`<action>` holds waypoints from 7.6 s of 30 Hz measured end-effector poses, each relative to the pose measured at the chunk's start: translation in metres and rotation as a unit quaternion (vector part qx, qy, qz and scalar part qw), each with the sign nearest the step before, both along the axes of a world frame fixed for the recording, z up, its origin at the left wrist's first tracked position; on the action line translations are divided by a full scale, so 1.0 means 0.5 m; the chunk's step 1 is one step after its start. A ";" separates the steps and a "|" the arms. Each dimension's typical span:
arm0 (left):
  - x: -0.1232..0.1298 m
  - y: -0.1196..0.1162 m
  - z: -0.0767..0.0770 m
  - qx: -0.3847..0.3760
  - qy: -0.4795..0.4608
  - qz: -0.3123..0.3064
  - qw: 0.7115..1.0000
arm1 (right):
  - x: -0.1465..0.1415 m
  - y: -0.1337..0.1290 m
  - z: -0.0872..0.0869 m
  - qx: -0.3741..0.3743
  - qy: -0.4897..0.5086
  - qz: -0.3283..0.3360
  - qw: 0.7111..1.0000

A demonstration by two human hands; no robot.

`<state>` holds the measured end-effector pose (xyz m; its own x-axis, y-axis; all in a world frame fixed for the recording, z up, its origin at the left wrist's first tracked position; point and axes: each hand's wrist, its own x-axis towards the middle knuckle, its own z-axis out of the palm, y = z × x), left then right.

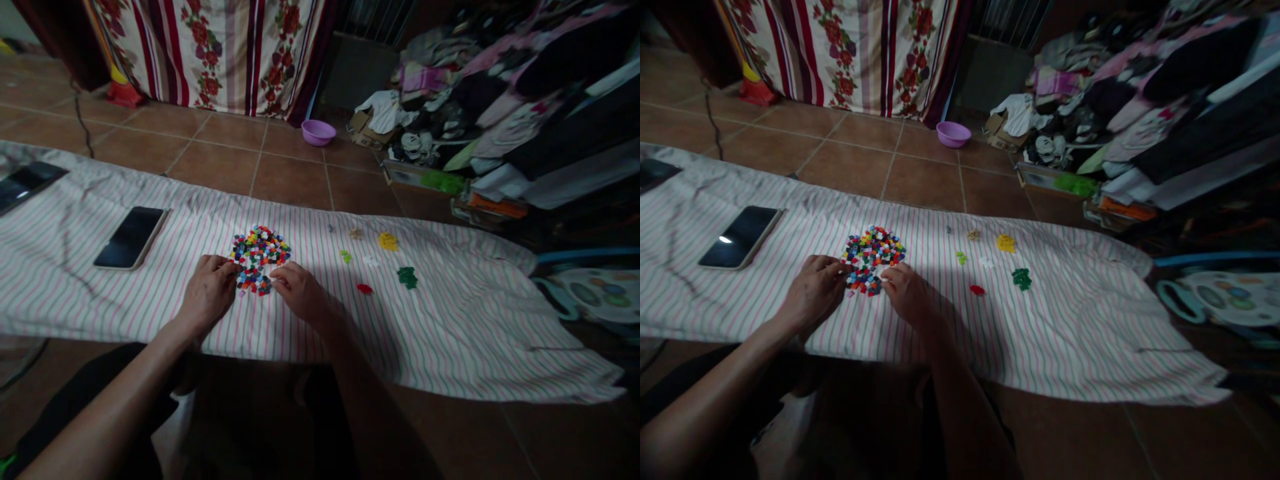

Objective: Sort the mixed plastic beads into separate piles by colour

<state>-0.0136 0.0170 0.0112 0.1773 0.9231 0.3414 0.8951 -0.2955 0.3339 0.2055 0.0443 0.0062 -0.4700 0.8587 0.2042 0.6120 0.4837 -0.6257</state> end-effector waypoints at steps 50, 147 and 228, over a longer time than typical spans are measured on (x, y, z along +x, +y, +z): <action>-0.012 -0.004 0.007 -0.016 -0.001 -0.015 1.000 | 0.078 0.004 0.033 0.023 0.047 -0.103 0.993; -0.023 0.000 0.004 -0.051 0.010 -0.024 0.998 | 0.267 -0.037 0.028 0.083 0.057 -0.323 0.941; -0.008 -0.006 0.013 -0.051 0.013 -0.001 0.999 | 0.065 0.023 -0.011 0.025 0.042 -0.125 0.991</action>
<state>-0.0175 0.0141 0.0176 0.1871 0.9523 0.2410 0.9036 -0.2631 0.3382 0.2382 0.0559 0.0009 -0.2237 0.9342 0.2781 0.6636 0.3549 -0.6586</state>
